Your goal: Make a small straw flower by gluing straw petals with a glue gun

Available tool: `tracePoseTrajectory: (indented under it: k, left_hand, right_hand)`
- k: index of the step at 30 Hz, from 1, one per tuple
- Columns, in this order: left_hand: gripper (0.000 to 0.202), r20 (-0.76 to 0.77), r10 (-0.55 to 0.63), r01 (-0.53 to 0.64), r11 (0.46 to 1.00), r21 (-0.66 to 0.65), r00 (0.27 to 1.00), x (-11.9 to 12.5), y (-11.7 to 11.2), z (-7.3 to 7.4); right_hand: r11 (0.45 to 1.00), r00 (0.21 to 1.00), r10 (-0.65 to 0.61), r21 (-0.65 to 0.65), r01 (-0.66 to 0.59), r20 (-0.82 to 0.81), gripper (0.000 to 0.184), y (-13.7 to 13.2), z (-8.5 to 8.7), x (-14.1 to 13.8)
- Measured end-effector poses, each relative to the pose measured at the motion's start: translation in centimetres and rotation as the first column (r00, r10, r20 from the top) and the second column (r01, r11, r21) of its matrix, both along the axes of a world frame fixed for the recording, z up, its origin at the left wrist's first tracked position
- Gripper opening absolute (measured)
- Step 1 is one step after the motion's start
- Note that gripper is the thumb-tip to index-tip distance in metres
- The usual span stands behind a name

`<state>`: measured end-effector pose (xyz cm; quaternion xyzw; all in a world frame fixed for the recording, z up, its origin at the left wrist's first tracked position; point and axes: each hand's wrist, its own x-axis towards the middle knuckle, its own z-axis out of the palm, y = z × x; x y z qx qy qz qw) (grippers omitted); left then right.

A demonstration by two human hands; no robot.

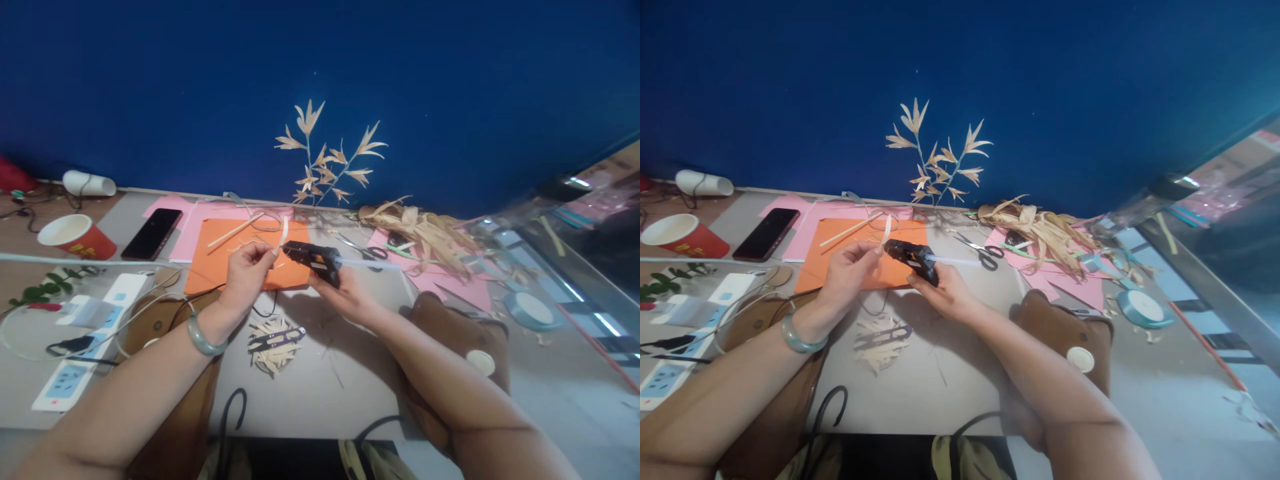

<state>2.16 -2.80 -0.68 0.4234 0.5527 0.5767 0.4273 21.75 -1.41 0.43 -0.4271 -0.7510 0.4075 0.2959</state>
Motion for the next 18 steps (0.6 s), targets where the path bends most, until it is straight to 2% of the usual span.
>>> tracePoseTrajectory:
  k: [18]
  left_hand:
    - [0.017, -0.036, 0.007, -0.006, 0.999, 0.053, 0.999, -0.08, 0.13, -0.39]
  right_hand:
    - [1.000, 0.995, 0.013, 0.015, -0.014, 0.103, 0.032, 0.07, -0.47, 0.16]
